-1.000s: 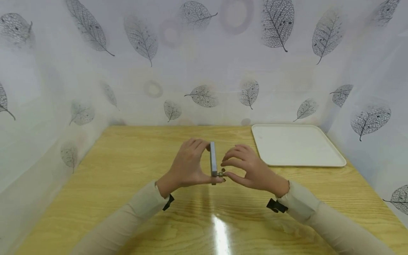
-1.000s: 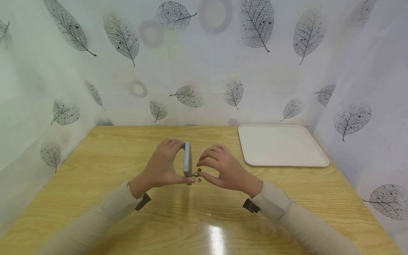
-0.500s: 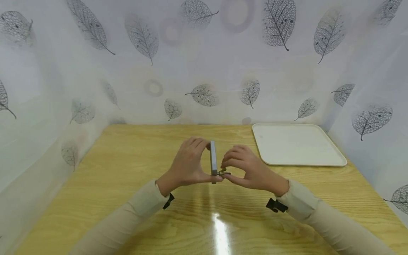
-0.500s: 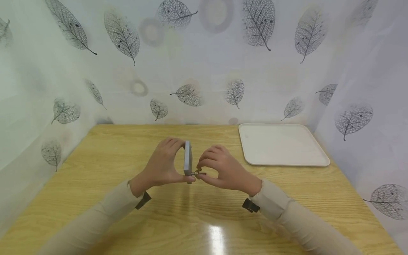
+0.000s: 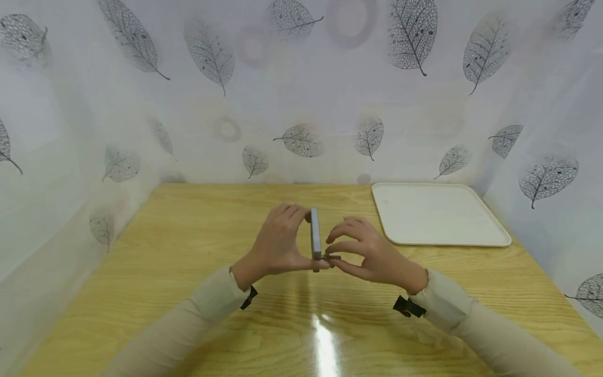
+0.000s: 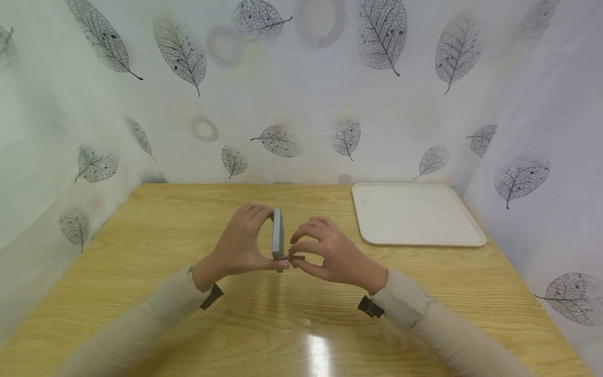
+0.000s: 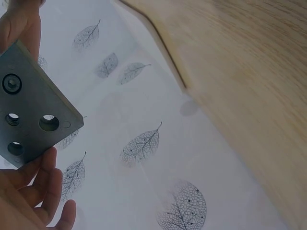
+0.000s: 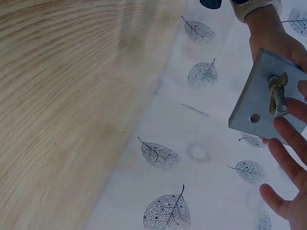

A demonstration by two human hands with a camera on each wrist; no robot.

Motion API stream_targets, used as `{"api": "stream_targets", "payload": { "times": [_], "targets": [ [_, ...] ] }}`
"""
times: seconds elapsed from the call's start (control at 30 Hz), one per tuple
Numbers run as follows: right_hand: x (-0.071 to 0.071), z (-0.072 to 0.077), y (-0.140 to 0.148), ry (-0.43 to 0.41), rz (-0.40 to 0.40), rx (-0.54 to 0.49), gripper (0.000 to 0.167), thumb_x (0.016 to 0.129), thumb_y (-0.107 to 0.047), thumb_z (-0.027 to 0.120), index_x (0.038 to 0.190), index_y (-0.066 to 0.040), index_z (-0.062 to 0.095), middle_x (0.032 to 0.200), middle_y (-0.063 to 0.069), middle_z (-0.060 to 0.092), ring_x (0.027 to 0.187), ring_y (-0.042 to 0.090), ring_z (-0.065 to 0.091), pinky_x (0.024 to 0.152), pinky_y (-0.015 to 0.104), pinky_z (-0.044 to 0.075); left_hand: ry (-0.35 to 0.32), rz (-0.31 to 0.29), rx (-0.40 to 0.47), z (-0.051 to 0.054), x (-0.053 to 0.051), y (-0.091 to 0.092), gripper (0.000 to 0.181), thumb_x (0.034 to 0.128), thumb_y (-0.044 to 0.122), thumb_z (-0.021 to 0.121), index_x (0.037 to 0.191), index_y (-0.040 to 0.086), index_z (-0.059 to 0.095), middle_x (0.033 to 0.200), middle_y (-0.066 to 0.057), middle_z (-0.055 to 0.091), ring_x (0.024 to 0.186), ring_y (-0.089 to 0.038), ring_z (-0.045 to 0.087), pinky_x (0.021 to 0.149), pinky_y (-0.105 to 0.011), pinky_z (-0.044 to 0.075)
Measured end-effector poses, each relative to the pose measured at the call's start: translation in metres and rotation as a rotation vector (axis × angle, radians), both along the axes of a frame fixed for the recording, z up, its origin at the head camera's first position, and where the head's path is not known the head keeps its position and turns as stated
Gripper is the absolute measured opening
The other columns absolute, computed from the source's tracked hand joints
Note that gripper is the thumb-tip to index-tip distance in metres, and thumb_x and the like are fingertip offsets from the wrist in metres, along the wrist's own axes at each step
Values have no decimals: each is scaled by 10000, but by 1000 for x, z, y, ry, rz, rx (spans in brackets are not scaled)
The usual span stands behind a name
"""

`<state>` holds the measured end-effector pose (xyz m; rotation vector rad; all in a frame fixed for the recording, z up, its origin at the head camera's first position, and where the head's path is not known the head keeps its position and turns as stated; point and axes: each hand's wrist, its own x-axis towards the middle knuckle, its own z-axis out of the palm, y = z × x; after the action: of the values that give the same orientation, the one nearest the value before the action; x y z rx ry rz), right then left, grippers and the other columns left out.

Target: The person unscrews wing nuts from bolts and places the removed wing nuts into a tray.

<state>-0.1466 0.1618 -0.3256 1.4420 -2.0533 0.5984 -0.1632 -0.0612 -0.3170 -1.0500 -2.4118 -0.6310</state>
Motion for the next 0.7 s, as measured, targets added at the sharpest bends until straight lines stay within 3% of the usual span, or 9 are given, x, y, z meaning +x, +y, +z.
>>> {"api": "stream_targets", "payload": {
  "times": [0.17, 0.37, 0.53, 0.7],
  "targets": [
    [-4, -5, -1, -64, -65, 62, 371, 939, -447, 490, 983, -127, 674, 1052, 25, 623, 1019, 187, 549, 948, 418, 398, -11, -9, -4, -1, 1, 0, 775, 534, 634, 791, 1052, 103, 564, 984, -14, 590, 958, -186, 504, 908, -406, 424],
    [-5, -8, 0, -61, -94, 81, 379, 931, -464, 487, 992, -135, 664, 1044, 21, 629, 1019, 190, 558, 952, 424, 405, -8, -13, -1, -1, 1, 0, 782, 536, 631, 792, 1060, 99, 559, 993, -21, 592, 964, -191, 506, 914, -414, 424],
    [-2, -5, 2, -39, -66, 35, 334, 927, -440, 514, 953, -144, 665, 1022, 26, 629, 1012, 198, 554, 937, 426, 410, -2, -7, 1, 0, 0, -1, 784, 534, 633, 791, 1055, 90, 568, 984, -39, 607, 958, -197, 510, 905, -413, 428],
    [2, -3, 3, -1, -1, 9, 184, 891, -338, 631, 874, -166, 693, 998, 20, 638, 1002, 202, 562, 941, 433, 406, -6, 0, -4, -2, -2, -2, 784, 537, 628, 790, 1061, 88, 571, 995, -45, 610, 978, -199, 511, 897, -407, 430]
  ]
}}
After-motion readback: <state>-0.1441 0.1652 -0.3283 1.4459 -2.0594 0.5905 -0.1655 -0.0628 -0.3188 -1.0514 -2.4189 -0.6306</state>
